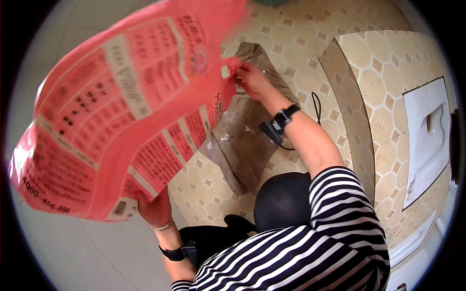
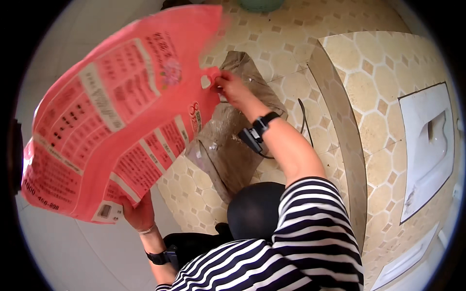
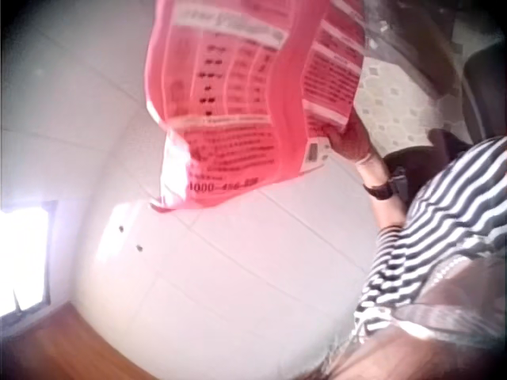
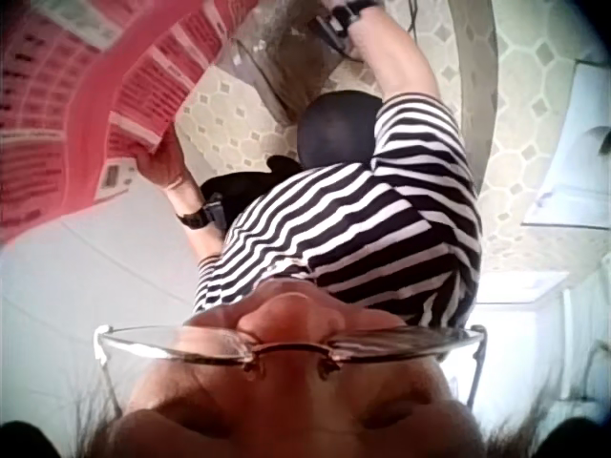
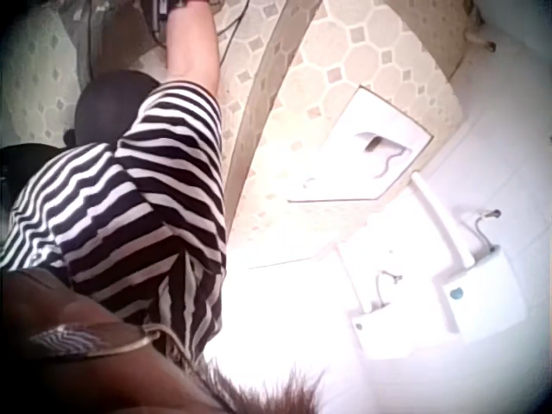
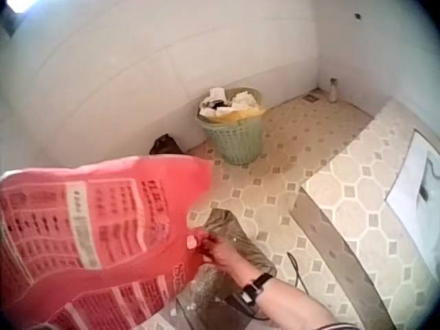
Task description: The person pours laundry detergent powder from a pink bag onto a cloth on the floor, and then rubs the cloth with their hands.
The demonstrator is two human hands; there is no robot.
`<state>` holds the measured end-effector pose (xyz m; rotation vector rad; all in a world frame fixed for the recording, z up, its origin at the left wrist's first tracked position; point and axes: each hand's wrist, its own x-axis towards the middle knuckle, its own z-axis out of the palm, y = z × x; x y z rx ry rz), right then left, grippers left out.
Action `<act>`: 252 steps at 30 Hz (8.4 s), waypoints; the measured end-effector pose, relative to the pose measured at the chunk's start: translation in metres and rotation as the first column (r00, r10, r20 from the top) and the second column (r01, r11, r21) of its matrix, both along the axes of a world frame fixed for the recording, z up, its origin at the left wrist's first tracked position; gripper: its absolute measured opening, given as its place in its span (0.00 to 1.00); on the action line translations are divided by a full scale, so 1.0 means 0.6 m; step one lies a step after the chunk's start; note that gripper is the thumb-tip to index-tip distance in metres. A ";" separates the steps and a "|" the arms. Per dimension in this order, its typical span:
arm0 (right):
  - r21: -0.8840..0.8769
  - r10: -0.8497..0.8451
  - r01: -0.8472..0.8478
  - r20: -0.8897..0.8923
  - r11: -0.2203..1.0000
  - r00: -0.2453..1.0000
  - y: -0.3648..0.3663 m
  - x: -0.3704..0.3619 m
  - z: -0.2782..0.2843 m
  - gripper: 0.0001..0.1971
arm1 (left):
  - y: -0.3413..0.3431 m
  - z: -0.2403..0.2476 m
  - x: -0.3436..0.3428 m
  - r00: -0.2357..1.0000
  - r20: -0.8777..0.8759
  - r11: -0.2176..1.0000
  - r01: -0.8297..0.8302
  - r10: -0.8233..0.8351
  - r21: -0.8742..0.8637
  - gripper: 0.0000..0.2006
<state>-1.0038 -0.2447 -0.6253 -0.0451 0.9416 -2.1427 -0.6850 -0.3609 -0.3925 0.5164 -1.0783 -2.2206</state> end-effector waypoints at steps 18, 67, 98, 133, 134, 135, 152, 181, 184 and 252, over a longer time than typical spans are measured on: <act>0.164 -0.026 0.035 -0.056 0.986 0.998 0.053 0.021 -0.085 0.07 | 0.017 -0.105 -0.026 0.904 0.281 0.947 0.302 -0.321 0.108 0.33; -0.113 0.671 -0.664 0.051 0.739 0.739 0.008 0.153 0.027 0.09 | -0.005 0.089 -0.077 0.981 -0.187 0.984 0.084 -0.054 0.158 0.28; 0.344 0.511 -0.378 -0.601 0.860 0.615 -0.038 0.143 0.057 0.20 | -0.065 0.117 0.036 0.994 -0.079 0.964 0.053 -0.077 -0.262 0.27; 0.495 0.553 -0.262 -0.646 0.828 0.527 0.046 0.130 0.132 0.25 | -0.048 0.092 0.039 0.955 -0.197 0.966 0.185 -0.220 -0.183 0.25; 0.444 0.455 -0.135 -0.774 0.886 0.440 0.048 0.136 0.135 0.27 | -0.045 0.087 0.038 0.938 -0.220 0.952 0.222 -0.267 -0.209 0.25; 0.386 0.431 -0.194 -0.770 0.902 0.471 0.055 0.135 0.133 0.29 | -0.047 0.086 0.037 0.939 -0.223 0.954 0.216 -0.261 -0.208 0.25; 0.358 0.343 0.106 -0.930 0.928 0.132 0.084 0.121 0.096 0.25 | -0.064 0.081 0.031 0.863 -0.262 0.861 0.308 -0.433 -0.405 0.25; 0.450 0.602 -0.411 -0.469 0.793 0.646 0.092 0.136 0.087 0.08 | -0.035 0.106 0.031 0.894 -0.276 0.891 0.230 -0.352 -0.391 0.23; 0.483 0.668 -0.489 -0.327 0.726 0.668 0.106 0.131 0.115 0.14 | -0.027 0.103 0.027 0.922 -0.237 0.909 0.208 -0.305 -0.360 0.24; 0.368 0.361 -0.087 -0.791 0.926 0.495 0.059 0.093 0.239 0.11 | -0.113 -0.018 0.072 0.975 0.166 0.931 -0.194 0.148 0.309 0.22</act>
